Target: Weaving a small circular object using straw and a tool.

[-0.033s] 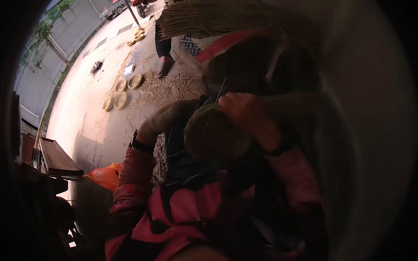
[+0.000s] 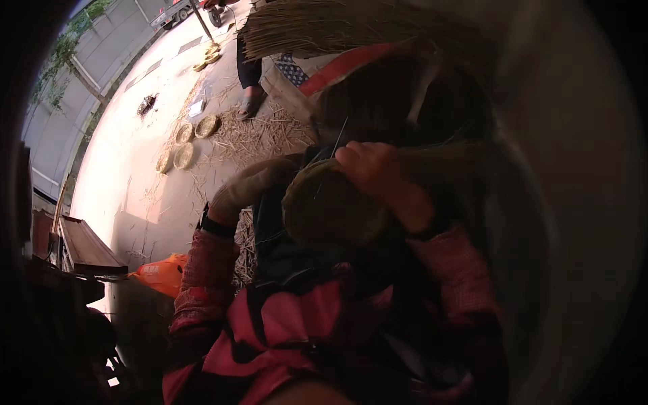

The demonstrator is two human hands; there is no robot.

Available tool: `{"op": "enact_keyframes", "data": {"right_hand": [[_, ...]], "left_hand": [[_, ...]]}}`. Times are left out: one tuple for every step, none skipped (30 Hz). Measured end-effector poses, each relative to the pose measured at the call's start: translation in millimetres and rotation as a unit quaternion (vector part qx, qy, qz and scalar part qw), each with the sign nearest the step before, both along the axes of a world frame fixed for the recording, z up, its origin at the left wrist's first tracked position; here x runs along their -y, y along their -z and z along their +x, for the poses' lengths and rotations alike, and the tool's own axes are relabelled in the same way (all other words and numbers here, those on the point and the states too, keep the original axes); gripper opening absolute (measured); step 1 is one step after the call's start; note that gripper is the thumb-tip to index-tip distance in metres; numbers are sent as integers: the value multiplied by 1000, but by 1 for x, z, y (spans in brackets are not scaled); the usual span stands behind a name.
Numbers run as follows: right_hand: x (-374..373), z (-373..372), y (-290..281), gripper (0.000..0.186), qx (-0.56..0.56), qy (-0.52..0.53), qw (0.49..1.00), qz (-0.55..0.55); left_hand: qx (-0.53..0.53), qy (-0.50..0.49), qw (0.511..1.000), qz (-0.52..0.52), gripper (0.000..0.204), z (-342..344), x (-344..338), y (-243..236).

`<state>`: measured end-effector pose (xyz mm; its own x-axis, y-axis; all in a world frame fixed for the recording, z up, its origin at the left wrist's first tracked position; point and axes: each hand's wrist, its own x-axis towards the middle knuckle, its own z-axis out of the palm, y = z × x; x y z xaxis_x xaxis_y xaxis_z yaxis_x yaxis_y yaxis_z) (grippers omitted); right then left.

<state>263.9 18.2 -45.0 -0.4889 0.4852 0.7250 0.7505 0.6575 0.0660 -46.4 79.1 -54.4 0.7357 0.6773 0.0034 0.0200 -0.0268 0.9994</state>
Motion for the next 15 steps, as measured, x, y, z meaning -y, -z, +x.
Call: {"op": "enact_keyframes", "data": {"right_hand": [[-2, -1, 2, 15, -6, -3, 1000, 9], [-3, -1, 2, 15, -8, -6, 1000, 5], [-3, -1, 2, 16, -9, -10, 1000, 2], [-4, -2, 1, 16, -12, -13, 1000, -4], [-4, -3, 0, 17, -9, -16, 1000, -3], [-4, -5, 0, 17, -7, -17, 1000, -5], [-5, -7, -1, 18, -6, -18, 1000, -6], [-4, -10, 0, 19, -7, -20, 1000, -9], [-4, -11, 1, 19, -8, -21, 1000, -13], [-4, -12, 3, 20, -8, -23, 1000, -18], [-4, -12, 4, 20, -3, -10, 1000, -22], [-4, -11, 6, 21, 2, 3, 1000, -27], [-4, -10, 8, 21, 6, 18, 999, -35], [-4, -9, 10, 21, 14, 32, 998, -43], [-4, -8, 11, 21, 23, 47, 997, -53]], "left_hand": [[-35, 7, 999, -21, 51, -1, -1, 3], [-100, -19, 994, -48, 49, -1, -2, 2], [-23, -49, 995, -83, 42, 1, -1, 2], [-7, -57, 997, -60, 40, 4, -1, -1], [7, -66, 997, -37, 38, 11, 0, -3], [-23, -63, 996, 63, 33, 18, -1, -5], [-57, -69, 982, 165, 27, 27, -1, -7], [-87, -84, 957, 262, 22, 34, -1, -10], [-59, -107, 961, 248, 14, 44, 1, -12], [-64, -100, 938, 326, 11, 47, 0, -18], [-113, -103, 931, 332, 9, 52, 2, -23], [-194, -74, 881, 426, 10, 52, 1, -32], [-214, -64, 885, 408, 14, 53, 6, -39], [-234, -54, 889, 390, 18, 53, 9, -47], [-192, -64, 944, 261, 23, 49, 19, -54]]}}
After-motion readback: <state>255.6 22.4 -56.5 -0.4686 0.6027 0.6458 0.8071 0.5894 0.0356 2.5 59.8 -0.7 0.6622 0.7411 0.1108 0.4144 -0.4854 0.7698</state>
